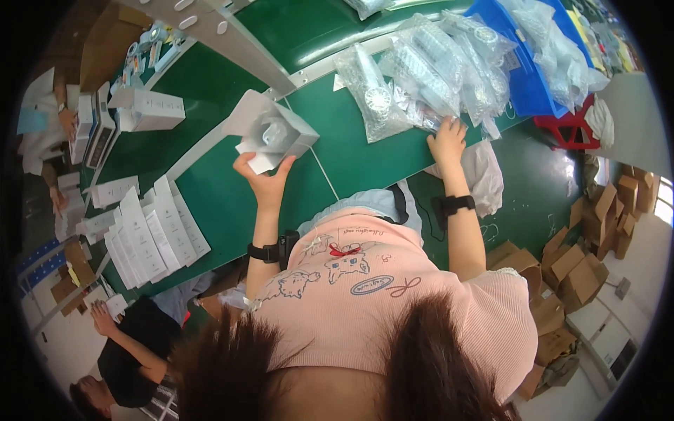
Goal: The person packages items by hand, picking up a white box, inserting a bubble-wrapped object and a small plastic bag, and placing the box on the table. They repeat this process multiple times before moving a pile of bubble-wrapped objects aside.
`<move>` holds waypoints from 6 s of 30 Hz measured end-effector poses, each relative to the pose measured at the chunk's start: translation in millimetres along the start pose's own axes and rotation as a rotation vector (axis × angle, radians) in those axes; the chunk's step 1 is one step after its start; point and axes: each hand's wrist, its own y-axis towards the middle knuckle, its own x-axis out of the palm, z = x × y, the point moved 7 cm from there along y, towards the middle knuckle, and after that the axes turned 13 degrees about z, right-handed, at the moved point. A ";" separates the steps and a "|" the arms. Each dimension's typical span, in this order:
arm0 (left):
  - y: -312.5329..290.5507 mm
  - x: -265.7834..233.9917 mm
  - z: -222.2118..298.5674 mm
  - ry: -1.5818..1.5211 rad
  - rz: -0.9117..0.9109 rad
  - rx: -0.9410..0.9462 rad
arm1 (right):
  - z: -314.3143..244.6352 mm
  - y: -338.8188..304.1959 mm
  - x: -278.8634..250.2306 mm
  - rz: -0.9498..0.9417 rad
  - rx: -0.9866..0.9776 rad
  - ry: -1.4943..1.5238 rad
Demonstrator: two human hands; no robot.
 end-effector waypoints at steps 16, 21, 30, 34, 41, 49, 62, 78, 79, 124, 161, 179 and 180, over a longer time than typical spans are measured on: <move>57.9 -37.3 22.4 0.386 -0.145 -0.237 | -167.6 80.7 -143.8 -0.409 0.009 1.072; 55.5 -50.1 -9.4 0.149 -0.130 -0.567 | -305.2 49.3 -188.8 -0.170 -1.228 1.081; 54.4 -54.6 -14.4 -0.234 -0.061 -0.844 | -355.3 -9.5 -149.4 -0.172 -1.671 0.818; 52.5 -60.6 -22.3 -0.263 0.020 -0.759 | -346.4 23.8 -167.1 -0.034 -1.363 0.952; 54.3 -59.4 -29.5 -0.171 -0.057 -0.724 | -348.6 -17.0 -115.1 -0.309 -1.421 0.772; 114.1 -211.9 -9.2 1.105 0.100 0.163 | -323.0 11.3 -85.3 -0.427 -0.792 1.359; 22.8 -97.2 -40.4 1.262 -0.529 -0.134 | -479.3 115.0 26.4 -0.390 -0.189 1.549; -0.4 -92.8 -110.9 -0.094 -0.127 -1.106 | -239.5 267.5 144.2 -0.456 -0.169 0.974; 7.5 -85.2 -102.3 -0.216 -0.088 -1.156 | -262.4 302.6 180.4 -0.286 -0.282 1.116; 2.8 -37.7 -15.4 0.062 0.015 -0.120 | -72.5 53.2 -11.3 -0.118 -0.834 -0.035; 80.6 -177.3 -26.4 0.943 0.096 0.059 | -316.4 20.1 -46.9 -0.468 -0.596 1.325; 12.9 -93.1 -46.3 0.779 -0.282 -0.300 | -511.4 109.9 45.0 -0.232 -0.339 1.392; 15.9 -94.1 -56.5 0.771 -0.295 -0.307 | -485.8 103.6 36.3 -0.208 -0.380 1.394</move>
